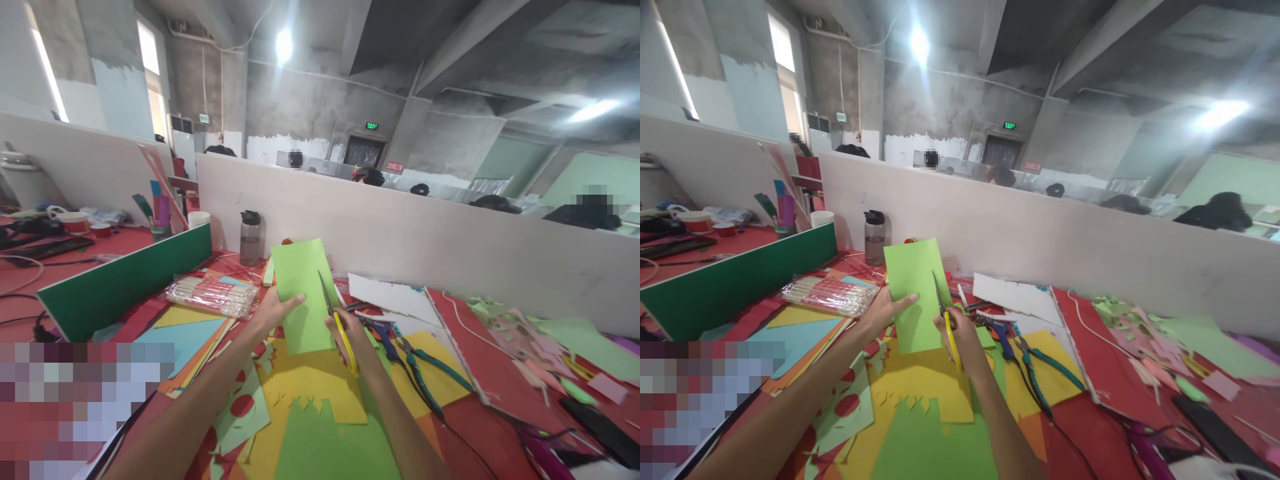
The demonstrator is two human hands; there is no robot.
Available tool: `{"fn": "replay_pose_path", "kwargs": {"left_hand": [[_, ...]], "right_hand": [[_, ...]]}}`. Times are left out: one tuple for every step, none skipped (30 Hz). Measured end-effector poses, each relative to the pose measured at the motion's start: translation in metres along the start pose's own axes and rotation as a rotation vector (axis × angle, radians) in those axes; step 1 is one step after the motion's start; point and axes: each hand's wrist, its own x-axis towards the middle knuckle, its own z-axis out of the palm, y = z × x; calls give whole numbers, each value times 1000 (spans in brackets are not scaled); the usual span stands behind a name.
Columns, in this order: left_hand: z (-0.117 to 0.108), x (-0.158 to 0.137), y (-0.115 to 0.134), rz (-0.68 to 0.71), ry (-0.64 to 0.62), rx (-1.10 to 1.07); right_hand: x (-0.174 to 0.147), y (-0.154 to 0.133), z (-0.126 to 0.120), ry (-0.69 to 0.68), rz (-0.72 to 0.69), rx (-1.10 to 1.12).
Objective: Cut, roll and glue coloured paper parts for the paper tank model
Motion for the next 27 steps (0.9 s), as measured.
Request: {"fn": "replay_pose_path", "kwargs": {"left_hand": [[0, 0, 1, 1, 31, -8], [0, 0, 2, -5, 72, -25], [1, 0, 3, -15, 115, -50], [1, 1, 3, -27, 153, -79], [1, 1, 3, -40, 179, -103], [2, 1, 3, -52, 190, -118], [2, 1, 3, -62, 189, -124], [2, 1, 3, -70, 183, -120], [3, 0, 4, -78, 176, -109], [3, 0, 5, -82, 166, -96], [3, -1, 5, -82, 152, -83], [4, -1, 6, -76, 138, -73], [4, -2, 6, -68, 127, -66], [4, -2, 7, -61, 119, -61], [4, -2, 6, -57, 113, -56], [4, -2, 6, -56, 110, -52], [4, -2, 5, -57, 109, -49], [3, -2, 4, -56, 107, -47], [3, -1, 3, -53, 104, -46], [3, -1, 2, -47, 100, -46], [3, -1, 2, -42, 99, -47], [4, -1, 3, -41, 100, -48], [4, -2, 3, -45, 103, -49], [4, -2, 4, -52, 109, -49], [4, -2, 5, -60, 114, -50], [4, -2, 5, -65, 117, -52], [4, -2, 5, -68, 117, -54]], "right_hand": [[0, -1, 0, -6, -12, -4], [-1, -2, 0, -10, -23, -8], [-1, -2, 0, -11, -35, -12], [-1, -3, 0, -12, -45, -15], [-2, -3, 0, -13, -55, -17], [-2, -3, 1, -12, -67, -22], [-2, -2, 1, -11, -83, -27], [-2, -1, 1, -11, -104, -35], [-1, 0, 1, -8, -129, -49], [0, 2, 1, 0, -156, -69], [0, 3, 0, 11, -184, -93], [1, 5, 0, 23, -212, -116], [2, 6, 0, 33, -235, -134], [3, 7, 0, 38, -251, -145], [3, 7, 0, 37, -258, -147], [3, 7, 0, 31, -256, -142], [3, 6, 1, 28, -247, -133], [2, 5, 1, 29, -233, -124], [1, 3, 2, 35, -217, -115], [0, 2, 3, 43, -202, -109], [-1, 0, 3, 51, -179, -102], [-3, -1, 4, 58, -146, -94], [-4, -1, 5, 63, -106, -86], [-4, -2, 6, 62, -63, -77], [-4, -1, 6, 55, -28, -69], [-4, -1, 6, 46, -15, -63], [-4, 0, 6, 41, -30, -65]]}}
